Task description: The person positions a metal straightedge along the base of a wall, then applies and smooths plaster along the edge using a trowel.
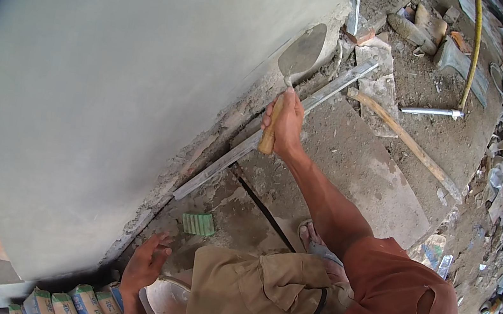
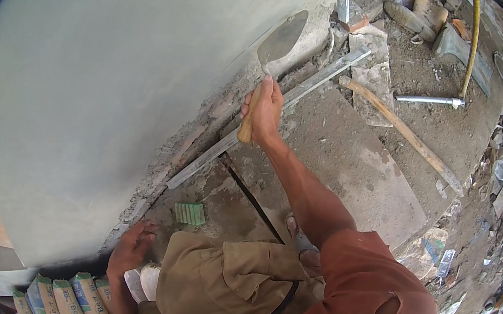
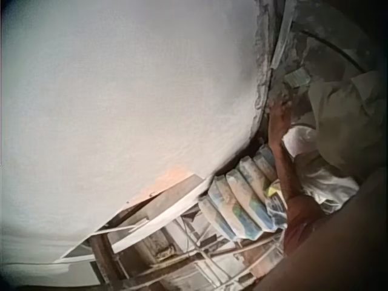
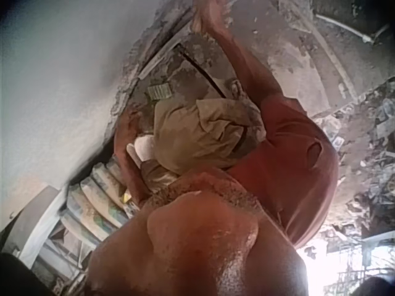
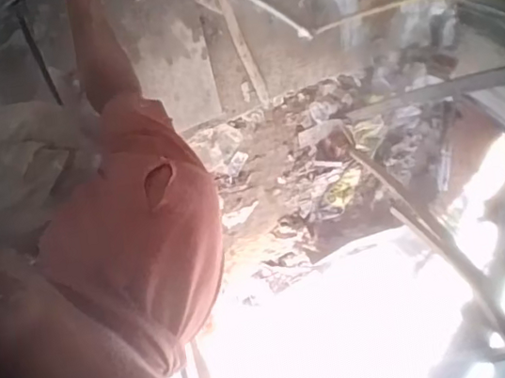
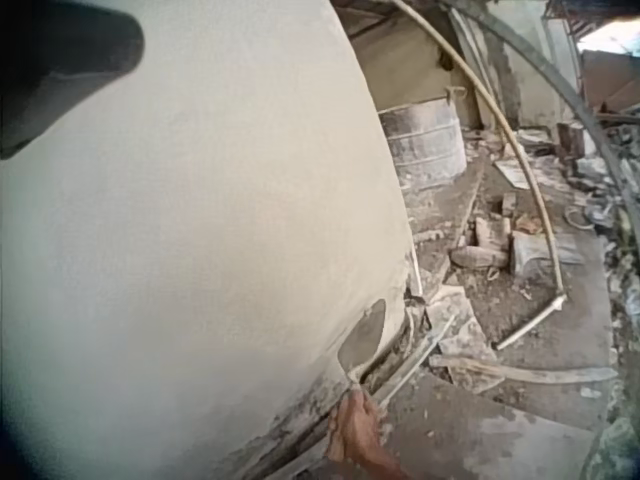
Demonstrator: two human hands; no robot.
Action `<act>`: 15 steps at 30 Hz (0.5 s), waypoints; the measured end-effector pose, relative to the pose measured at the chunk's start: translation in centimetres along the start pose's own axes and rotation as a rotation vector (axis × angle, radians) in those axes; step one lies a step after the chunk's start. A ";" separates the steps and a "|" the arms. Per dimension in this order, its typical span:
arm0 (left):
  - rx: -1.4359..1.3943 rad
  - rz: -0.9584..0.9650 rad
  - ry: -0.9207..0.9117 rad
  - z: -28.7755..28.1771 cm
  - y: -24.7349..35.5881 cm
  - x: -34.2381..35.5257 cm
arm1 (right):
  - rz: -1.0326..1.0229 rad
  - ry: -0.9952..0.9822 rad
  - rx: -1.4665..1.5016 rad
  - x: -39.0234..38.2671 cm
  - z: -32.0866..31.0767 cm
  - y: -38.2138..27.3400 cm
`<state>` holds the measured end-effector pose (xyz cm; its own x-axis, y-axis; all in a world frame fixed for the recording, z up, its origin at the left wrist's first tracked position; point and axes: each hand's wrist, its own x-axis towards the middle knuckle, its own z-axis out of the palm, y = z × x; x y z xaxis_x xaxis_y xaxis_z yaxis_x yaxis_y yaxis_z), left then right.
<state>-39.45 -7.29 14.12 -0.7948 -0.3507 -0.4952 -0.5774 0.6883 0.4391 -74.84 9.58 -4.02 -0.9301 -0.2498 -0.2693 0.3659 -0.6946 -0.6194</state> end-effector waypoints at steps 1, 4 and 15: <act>-0.020 -0.013 0.015 0.0 -0.2 -0.2 | -0.008 0.009 0.003 0.2 0.3 0.0; -0.041 -0.005 0.014 0.2 -1.6 -0.8 | -0.013 0.017 0.010 0.9 0.5 0.0; -0.047 -0.015 -0.001 0.2 -2.3 -0.4 | 0.007 0.005 0.066 1.5 0.9 0.6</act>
<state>-37.71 -8.59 13.13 -0.7859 -0.3597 -0.5029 -0.5971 0.6528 0.4662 -76.06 8.18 -4.16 -0.9274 -0.2511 -0.2772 0.3689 -0.7360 -0.5677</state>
